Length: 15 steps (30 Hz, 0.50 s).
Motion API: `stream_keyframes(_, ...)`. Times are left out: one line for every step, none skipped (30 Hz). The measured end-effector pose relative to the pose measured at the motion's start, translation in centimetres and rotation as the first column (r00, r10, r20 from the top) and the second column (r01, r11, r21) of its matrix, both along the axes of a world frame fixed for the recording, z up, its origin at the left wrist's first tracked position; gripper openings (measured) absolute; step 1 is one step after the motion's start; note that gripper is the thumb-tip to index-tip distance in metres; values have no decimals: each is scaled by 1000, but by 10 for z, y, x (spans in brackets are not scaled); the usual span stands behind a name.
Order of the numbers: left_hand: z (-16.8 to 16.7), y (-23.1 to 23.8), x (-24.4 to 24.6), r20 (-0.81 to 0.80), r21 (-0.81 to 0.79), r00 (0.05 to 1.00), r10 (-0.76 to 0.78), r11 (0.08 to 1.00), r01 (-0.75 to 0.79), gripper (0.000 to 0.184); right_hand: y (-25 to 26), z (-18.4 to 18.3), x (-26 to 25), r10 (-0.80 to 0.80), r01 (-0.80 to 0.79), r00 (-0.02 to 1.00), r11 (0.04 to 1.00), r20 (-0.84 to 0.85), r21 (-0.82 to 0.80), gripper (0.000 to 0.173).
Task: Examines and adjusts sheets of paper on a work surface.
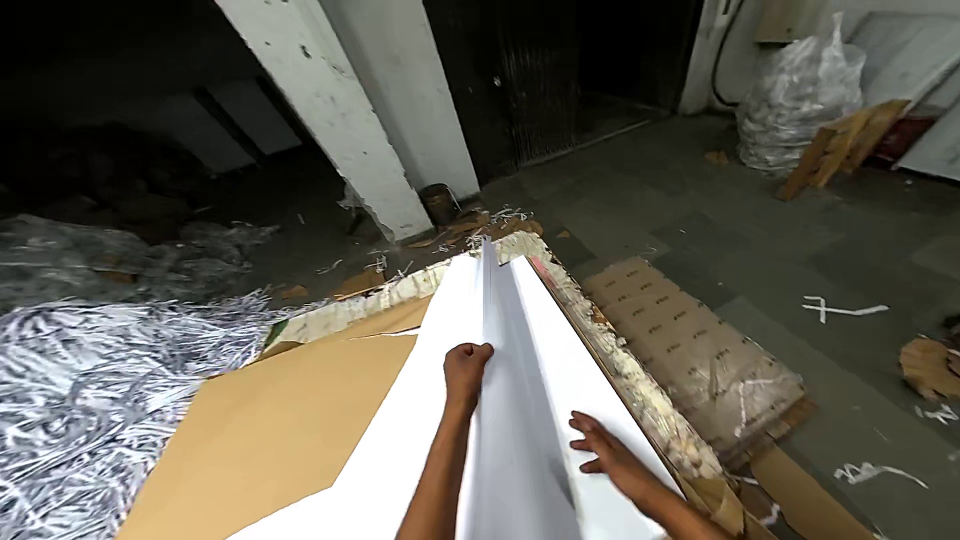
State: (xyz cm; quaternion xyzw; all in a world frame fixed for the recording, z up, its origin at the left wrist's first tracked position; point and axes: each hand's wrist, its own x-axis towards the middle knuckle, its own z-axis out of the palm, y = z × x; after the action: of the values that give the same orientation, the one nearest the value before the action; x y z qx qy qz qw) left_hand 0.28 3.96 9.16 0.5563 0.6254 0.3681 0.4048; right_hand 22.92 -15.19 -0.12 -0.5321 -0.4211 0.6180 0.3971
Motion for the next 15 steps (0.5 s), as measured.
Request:
stream_keyframes(0,6,-23,-3,19,1000,-10,1000,10,30,6,-2,-14,58,-59,998,998,20,9,65)
stream_keyframes(-4,11,-51,-5,29,1000,-28,999,28,26,11,-4,-26,116,-117,992,993,38,27,63)
stream_keyframes(-10,17,-82,-14,19,999,-44,999,45,26,13,-7,-38,178,-182,982,982,62,55,62)
stream_keyframes(-16,19,-115,-24,-14,999,-48,999,48,33,15,-10,-46,246,-254,964,963,99,88,59)
stream_keyframes(-22,17,-149,-51,-58,998,-25,998,22,45,16,-15,-52,302,-319,943,941,139,118,59)
stream_keyframes(-29,11,-182,-90,-110,996,25,993,-35,59,18,-20,-56,338,-359,928,924,159,133,60)
stream_keyframes(-35,-4,-211,-120,-170,989,89,980,-108,71,18,-24,-59,340,-358,930,924,141,134,61)
stream_keyframes(-40,-25,-231,-124,-226,981,151,958,-176,79,17,-26,-60,302,-310,950,945,82,107,62)
stream_keyframes(-49,-49,-245,-109,-266,974,197,939,-220,83,17,-25,-60,229,-229,973,972,0,49,62)
stream_keyframes(-60,-70,-251,-91,-276,972,216,932,-233,83,20,-25,-57,147,-148,986,989,-76,-10,63)
stream_keyframes(-74,-87,-254,-90,-261,976,199,941,-216,81,25,-26,-54,58,-66,989,996,-136,-55,62)
stream_keyframes(-87,-99,-252,-122,-210,979,165,960,-188,78,29,-28,-51,-29,13,982,996,-189,-88,61)
stream_keyframes(-99,-105,-250,-179,-142,973,146,975,-173,76,35,-33,-48,-94,70,967,992,-237,-109,62)
stream_keyframes(-109,-104,-251,-239,-106,961,138,980,-167,78,41,-38,-45,-142,111,950,986,-279,-124,64)
stream_keyframes(-116,-98,-252,-310,-84,942,131,983,-164,82,47,-41,-44,-173,136,934,981,-313,-136,66)
